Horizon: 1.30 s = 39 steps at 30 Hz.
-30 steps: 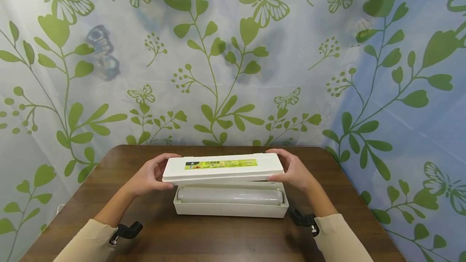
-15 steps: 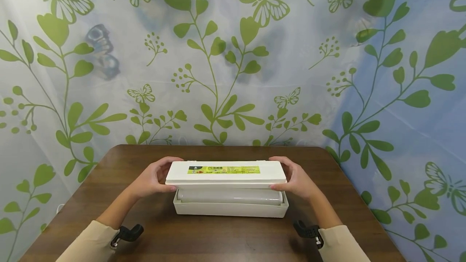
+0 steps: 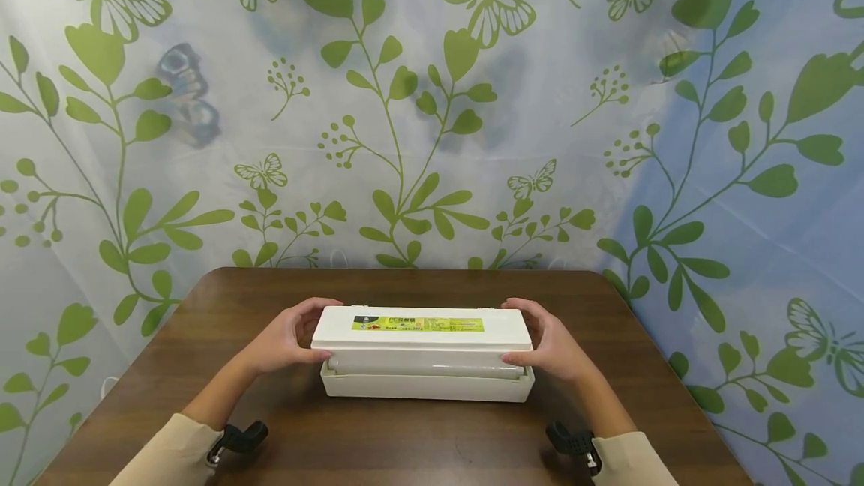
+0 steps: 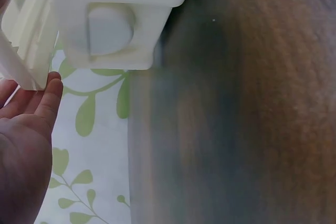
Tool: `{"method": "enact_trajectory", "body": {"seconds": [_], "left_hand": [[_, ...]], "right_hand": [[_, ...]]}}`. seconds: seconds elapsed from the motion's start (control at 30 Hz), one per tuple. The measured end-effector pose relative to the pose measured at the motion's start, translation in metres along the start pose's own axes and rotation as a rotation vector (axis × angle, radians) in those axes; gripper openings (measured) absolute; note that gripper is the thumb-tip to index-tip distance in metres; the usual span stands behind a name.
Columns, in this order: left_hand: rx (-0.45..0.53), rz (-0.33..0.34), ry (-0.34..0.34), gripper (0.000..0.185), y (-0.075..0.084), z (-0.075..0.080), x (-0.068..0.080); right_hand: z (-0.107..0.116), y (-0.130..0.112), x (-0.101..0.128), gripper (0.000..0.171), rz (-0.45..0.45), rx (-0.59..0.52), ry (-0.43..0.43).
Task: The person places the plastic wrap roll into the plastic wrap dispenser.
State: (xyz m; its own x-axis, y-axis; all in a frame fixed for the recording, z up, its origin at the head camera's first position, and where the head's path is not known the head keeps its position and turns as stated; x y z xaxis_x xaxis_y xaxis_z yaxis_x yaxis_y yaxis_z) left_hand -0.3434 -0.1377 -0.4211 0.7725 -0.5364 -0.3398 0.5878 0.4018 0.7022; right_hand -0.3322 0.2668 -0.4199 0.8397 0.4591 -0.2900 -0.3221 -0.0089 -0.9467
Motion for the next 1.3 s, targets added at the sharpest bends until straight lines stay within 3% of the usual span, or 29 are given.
{"method": "enact_trajectory", "body": {"seconds": [0.4, 0.57, 1.03, 1.3], "left_hand": [[-0.099, 0.027, 0.003, 0.075, -0.002, -0.008, 0.004], [-0.1, 0.011, 0.002, 0.073, -0.004, -0.009, 0.004], [-0.108, 0.053, -0.051, 0.071, -0.013, -0.02, 0.001], [-0.127, 0.062, -0.064, 0.07, -0.016, -0.025, 0.003]], "right_hand": [[0.001, 0.011, 0.01, 0.079, -0.012, -0.004, -0.019], [0.0, 0.014, 0.011, 0.08, -0.009, -0.033, -0.026], [0.004, 0.028, 0.016, 0.077, -0.091, -0.053, 0.025], [0.004, 0.032, 0.018, 0.076, -0.082, -0.077, -0.011]]}}
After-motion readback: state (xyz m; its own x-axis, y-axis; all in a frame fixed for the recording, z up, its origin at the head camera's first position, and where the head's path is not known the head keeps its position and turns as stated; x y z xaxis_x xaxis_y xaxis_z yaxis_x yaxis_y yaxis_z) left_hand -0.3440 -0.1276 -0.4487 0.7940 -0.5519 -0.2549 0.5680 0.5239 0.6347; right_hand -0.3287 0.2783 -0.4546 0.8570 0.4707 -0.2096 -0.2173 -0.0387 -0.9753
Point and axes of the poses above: each hand's wrist, its own x-axis away from the middle knuckle, its own z-axis out of the back of the hand, y = z × x, the point moved 10 cm from there along -x, towards the middle knuckle, and after that the axes turned 15 degrees about -x, right-handed, at the moved point
